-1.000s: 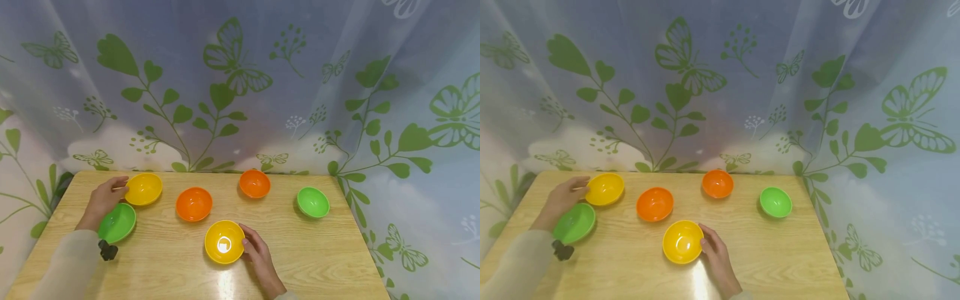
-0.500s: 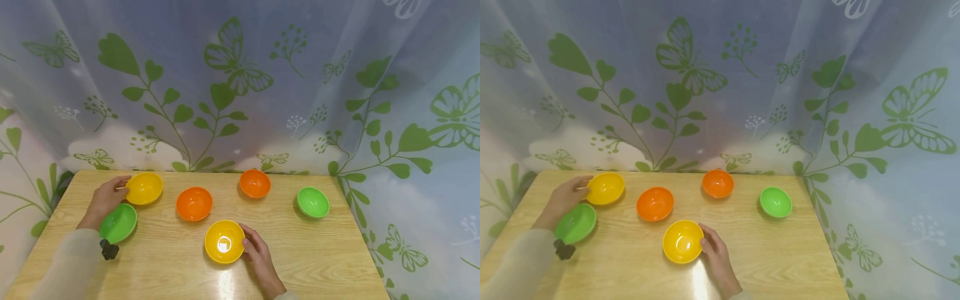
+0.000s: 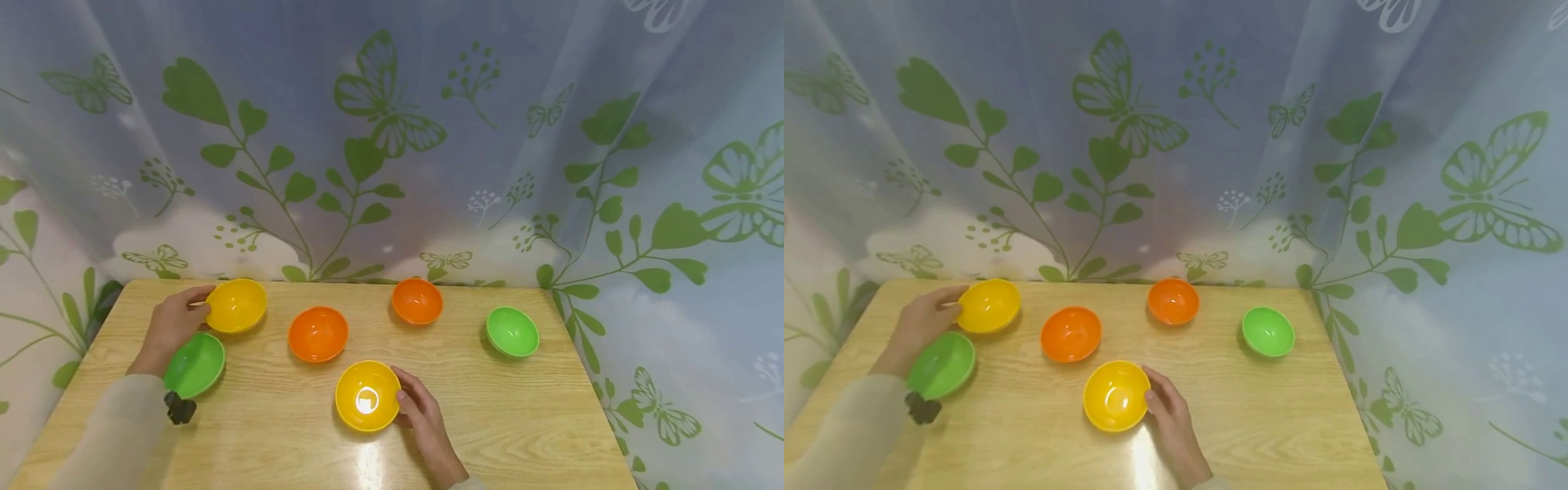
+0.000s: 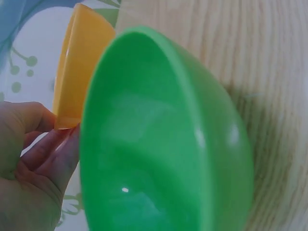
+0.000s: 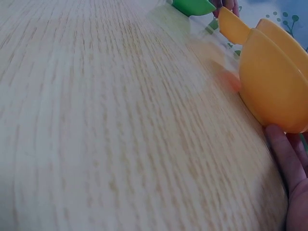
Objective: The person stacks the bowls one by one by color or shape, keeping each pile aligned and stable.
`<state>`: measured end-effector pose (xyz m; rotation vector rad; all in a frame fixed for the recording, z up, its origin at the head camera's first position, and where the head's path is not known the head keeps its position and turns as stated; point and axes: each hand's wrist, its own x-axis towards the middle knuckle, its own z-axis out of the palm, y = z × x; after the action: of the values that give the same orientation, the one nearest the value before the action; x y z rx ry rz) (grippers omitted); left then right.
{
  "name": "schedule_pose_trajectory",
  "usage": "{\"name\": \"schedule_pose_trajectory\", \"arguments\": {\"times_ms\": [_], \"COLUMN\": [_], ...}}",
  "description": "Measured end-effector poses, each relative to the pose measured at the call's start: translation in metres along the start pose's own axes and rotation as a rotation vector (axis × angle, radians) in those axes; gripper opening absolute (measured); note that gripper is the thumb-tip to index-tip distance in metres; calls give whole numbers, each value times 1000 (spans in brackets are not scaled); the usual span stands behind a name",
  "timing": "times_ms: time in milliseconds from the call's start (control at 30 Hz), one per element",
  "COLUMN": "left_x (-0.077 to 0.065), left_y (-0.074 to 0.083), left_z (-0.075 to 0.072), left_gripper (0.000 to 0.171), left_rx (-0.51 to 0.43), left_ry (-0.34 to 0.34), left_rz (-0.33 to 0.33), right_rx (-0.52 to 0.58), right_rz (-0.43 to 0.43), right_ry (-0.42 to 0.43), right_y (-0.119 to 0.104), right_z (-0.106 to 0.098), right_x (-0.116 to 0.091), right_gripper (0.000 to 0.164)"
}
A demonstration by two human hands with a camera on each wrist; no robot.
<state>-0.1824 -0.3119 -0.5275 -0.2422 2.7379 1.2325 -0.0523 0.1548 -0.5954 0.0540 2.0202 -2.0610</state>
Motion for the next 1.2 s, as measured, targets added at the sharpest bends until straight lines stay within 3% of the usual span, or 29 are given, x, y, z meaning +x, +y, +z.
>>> {"name": "schedule_pose_trajectory", "arguments": {"times_ms": [667, 1200], "left_x": [-26, -52], "left_y": [40, 73], "left_z": [-6, 6], "left_gripper": [52, 50], "left_rx": [-24, -6], "left_ry": [-41, -76], "left_rz": [102, 179], "right_rx": [-5, -5], "right_rz": [-9, -14], "right_ry": [-2, -12], "right_y": [2, 3], "right_z": [0, -1], "right_x": [1, 1], "right_gripper": [47, 48]}}
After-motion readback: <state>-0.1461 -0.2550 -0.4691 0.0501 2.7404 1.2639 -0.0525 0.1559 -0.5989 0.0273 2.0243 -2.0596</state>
